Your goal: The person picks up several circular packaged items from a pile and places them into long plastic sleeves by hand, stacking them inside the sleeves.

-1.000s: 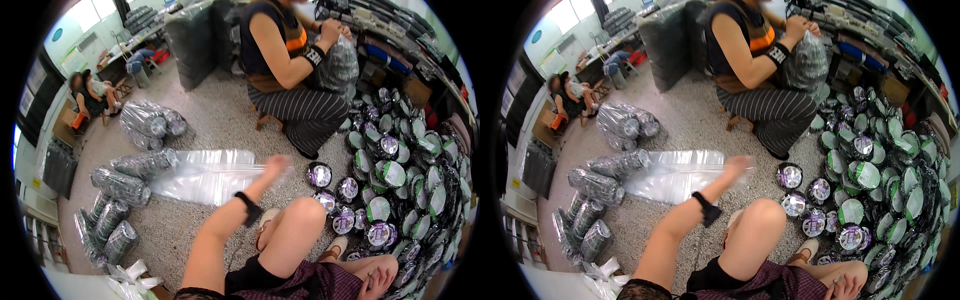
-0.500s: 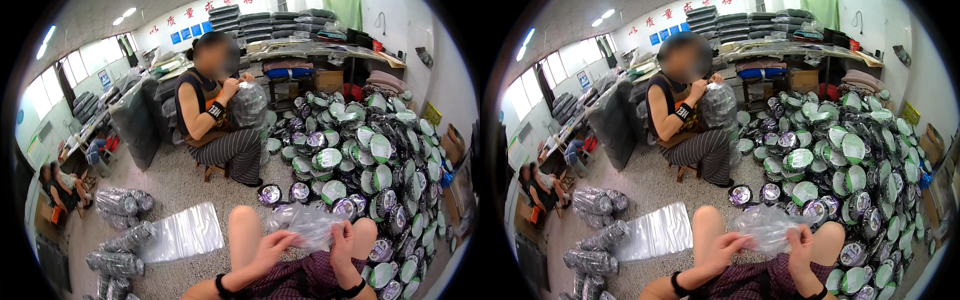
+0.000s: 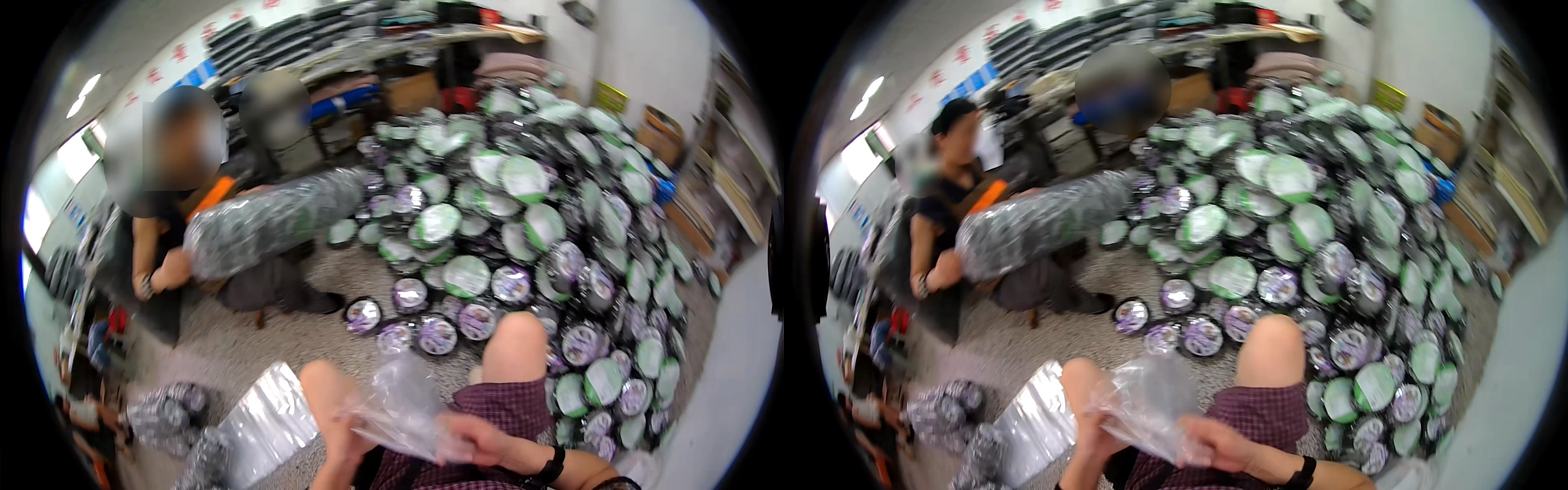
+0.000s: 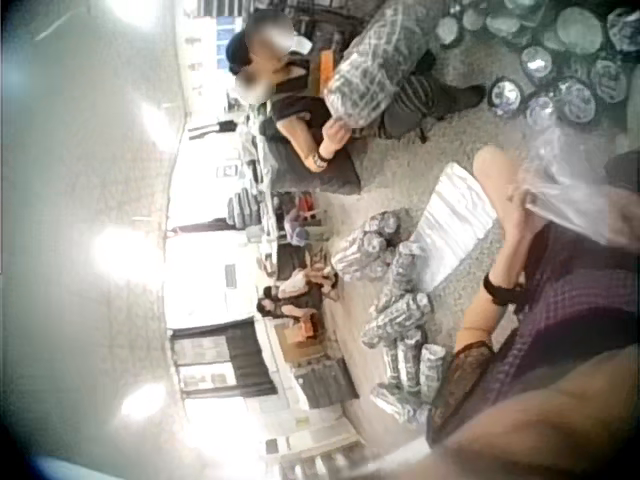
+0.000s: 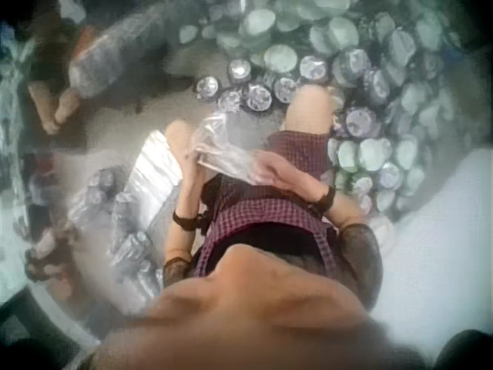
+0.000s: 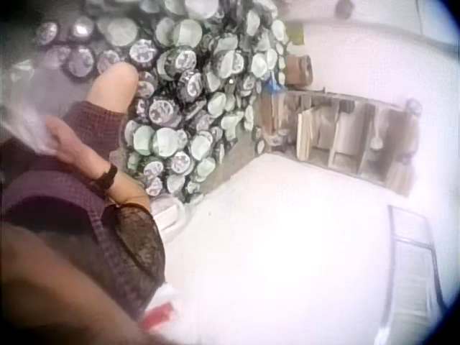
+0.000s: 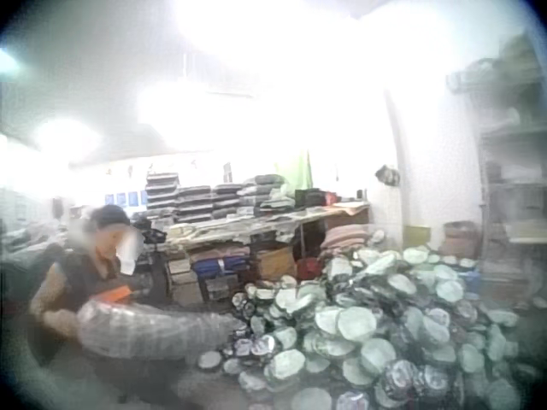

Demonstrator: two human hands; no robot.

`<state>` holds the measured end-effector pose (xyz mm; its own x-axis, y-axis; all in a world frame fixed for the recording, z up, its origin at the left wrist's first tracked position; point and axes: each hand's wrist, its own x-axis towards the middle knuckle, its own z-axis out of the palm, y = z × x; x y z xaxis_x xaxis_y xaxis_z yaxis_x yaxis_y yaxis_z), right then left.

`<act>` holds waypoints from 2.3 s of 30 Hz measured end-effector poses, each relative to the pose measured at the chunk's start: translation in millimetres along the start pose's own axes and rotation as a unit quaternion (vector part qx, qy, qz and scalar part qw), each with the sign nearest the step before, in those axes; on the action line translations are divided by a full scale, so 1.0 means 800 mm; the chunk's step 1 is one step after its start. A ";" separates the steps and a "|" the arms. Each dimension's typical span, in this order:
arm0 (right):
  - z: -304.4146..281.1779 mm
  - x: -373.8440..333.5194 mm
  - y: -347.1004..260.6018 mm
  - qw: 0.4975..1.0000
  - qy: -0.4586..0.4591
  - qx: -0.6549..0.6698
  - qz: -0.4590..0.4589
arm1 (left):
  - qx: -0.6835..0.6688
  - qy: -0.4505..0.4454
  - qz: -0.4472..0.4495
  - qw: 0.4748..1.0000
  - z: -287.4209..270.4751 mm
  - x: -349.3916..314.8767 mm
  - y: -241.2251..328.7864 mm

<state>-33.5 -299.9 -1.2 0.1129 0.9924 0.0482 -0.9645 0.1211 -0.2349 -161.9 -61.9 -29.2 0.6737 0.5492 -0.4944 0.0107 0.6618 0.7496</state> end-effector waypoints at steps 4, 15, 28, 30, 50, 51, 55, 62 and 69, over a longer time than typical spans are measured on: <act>0.090 -0.048 -0.043 0.813 0.115 -0.551 0.149 | -0.021 0.011 0.064 0.998 0.001 0.027 0.060; -0.109 -0.105 -0.285 0.704 0.459 -0.424 -0.337 | -0.084 -0.187 -0.035 0.978 0.027 -0.004 0.071; -0.254 -0.117 -0.462 0.405 0.582 -0.429 -0.560 | 0.758 0.167 0.260 0.574 0.011 0.067 0.033; -0.303 -0.100 -0.503 0.594 0.541 -0.329 -0.496 | 0.744 0.175 0.289 0.577 0.026 0.078 0.030; 0.005 -0.054 -0.101 0.558 0.263 -0.776 -0.135 | -0.015 0.006 -0.142 0.990 0.154 0.082 -0.050; -0.014 -0.060 -0.087 0.582 0.272 -0.746 -0.174 | -0.003 -0.024 -0.109 0.994 0.160 0.072 -0.053; -0.025 -0.058 -0.101 0.724 0.287 -0.612 -0.135 | 0.053 -0.052 -0.080 0.994 0.129 0.076 -0.056; -0.042 -0.083 -0.369 0.712 0.391 -0.478 -0.334 | 0.078 -0.040 -0.027 0.996 0.083 0.076 -0.004; -0.366 -0.068 -0.451 0.499 0.627 -0.595 -0.060 | 0.276 -0.005 -0.044 0.960 0.103 0.067 -0.003</act>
<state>378.2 -392.0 -203.5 0.9335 0.1177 -0.3387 -0.1917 -0.6342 -0.7490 -64.9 -75.8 -21.5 0.6595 0.4968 -0.5641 0.4553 0.3331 0.8257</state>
